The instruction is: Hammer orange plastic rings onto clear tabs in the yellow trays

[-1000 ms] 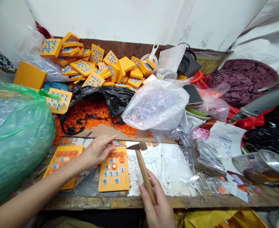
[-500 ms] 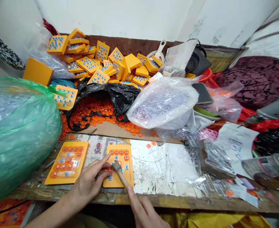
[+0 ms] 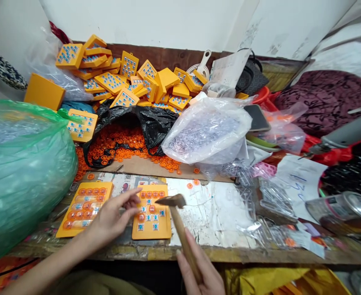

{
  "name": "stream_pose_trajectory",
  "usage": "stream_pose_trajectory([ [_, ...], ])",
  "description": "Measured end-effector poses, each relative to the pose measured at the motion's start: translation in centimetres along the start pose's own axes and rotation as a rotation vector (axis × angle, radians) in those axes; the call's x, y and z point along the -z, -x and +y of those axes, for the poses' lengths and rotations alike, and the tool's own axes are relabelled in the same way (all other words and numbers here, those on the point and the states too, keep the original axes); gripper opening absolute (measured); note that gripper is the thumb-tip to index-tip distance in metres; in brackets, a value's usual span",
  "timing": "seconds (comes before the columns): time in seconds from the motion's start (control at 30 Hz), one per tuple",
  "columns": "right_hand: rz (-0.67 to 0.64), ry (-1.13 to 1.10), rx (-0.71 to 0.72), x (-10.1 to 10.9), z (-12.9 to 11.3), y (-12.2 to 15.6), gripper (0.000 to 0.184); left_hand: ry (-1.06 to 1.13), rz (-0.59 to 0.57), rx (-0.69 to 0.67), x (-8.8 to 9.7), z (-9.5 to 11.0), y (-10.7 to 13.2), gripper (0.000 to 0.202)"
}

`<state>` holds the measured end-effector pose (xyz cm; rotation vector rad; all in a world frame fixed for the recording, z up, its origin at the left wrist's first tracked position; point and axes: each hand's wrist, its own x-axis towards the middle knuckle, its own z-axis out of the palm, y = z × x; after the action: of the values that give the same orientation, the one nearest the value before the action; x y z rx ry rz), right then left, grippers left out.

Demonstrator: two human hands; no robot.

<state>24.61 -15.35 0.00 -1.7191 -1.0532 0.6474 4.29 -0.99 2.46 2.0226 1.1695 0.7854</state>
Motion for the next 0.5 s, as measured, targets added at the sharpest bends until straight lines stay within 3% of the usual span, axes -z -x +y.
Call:
stream_pose_trajectory([
  [0.13,0.085,-0.249,-0.327,-1.2,-1.6,-2.1,0.074,-0.21,-0.014,-0.053,-0.4,0.2,-6.8,0.021],
  [0.27,0.067,-0.465,-0.398,-3.3,-2.8,-3.4,0.09,-0.266,-0.106,-0.077,-3.2,-0.3,-12.9,0.015],
  [0.37,0.046,-0.459,-0.42,-3.9,-2.6,-3.6,0.09,-0.307,-0.166,-0.047,-4.3,-0.6,-14.7,0.024],
  [0.5,0.012,-0.431,-0.414,-3.8,-2.5,-3.5,0.086,-0.32,-0.239,-0.019,-3.9,-1.1,-14.4,0.026],
])
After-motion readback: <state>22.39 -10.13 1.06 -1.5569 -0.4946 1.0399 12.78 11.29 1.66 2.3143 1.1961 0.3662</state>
